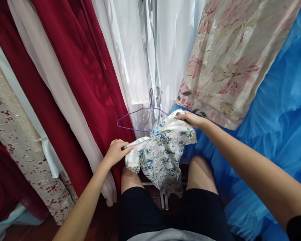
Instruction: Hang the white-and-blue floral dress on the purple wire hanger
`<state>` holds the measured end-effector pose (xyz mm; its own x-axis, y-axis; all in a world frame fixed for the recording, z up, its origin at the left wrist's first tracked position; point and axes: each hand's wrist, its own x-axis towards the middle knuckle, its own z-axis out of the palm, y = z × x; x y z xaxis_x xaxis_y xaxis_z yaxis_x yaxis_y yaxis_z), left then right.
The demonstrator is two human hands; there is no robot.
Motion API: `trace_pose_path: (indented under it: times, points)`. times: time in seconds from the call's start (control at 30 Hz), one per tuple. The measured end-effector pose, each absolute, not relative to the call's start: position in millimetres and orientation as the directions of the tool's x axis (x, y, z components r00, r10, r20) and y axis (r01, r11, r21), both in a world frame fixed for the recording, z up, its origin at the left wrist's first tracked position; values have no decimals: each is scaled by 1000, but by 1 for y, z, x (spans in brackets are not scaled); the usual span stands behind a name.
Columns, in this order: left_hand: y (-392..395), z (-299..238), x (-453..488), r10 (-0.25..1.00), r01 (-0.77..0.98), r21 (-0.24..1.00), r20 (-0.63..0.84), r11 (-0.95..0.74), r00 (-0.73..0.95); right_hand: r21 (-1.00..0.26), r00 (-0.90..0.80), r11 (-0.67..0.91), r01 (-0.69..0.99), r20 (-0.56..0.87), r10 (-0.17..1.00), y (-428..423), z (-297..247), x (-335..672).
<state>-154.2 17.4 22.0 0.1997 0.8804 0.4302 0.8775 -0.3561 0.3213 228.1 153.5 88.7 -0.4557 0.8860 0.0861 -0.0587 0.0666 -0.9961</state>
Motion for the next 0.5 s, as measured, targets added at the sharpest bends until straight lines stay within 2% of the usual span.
trace_pose_path:
  times: [0.07,0.13,0.23,0.37,0.43,0.5]
  points:
    - [33,18,-173,915,891,329,358,-313,189,-996,-447,86,-39,94,890,150,95,236]
    - [53,21,-187,922,876,384,358,-292,150,-994,-472,111,-3,99,876,148,102,239]
    - [84,38,-196,875,843,437,479,-314,77,-993,-508,116,29,85,857,144,110,237]
    - [120,70,-184,749,846,417,662,-332,-32,-999,-463,34,36,13,886,139,112,233]
    - [132,83,-171,710,786,482,700,-387,-80,-999,-393,-3,37,-17,919,138,111,233]
    - [140,94,-158,746,671,606,656,-427,-118,-999,-368,-14,32,-25,929,138,107,236]
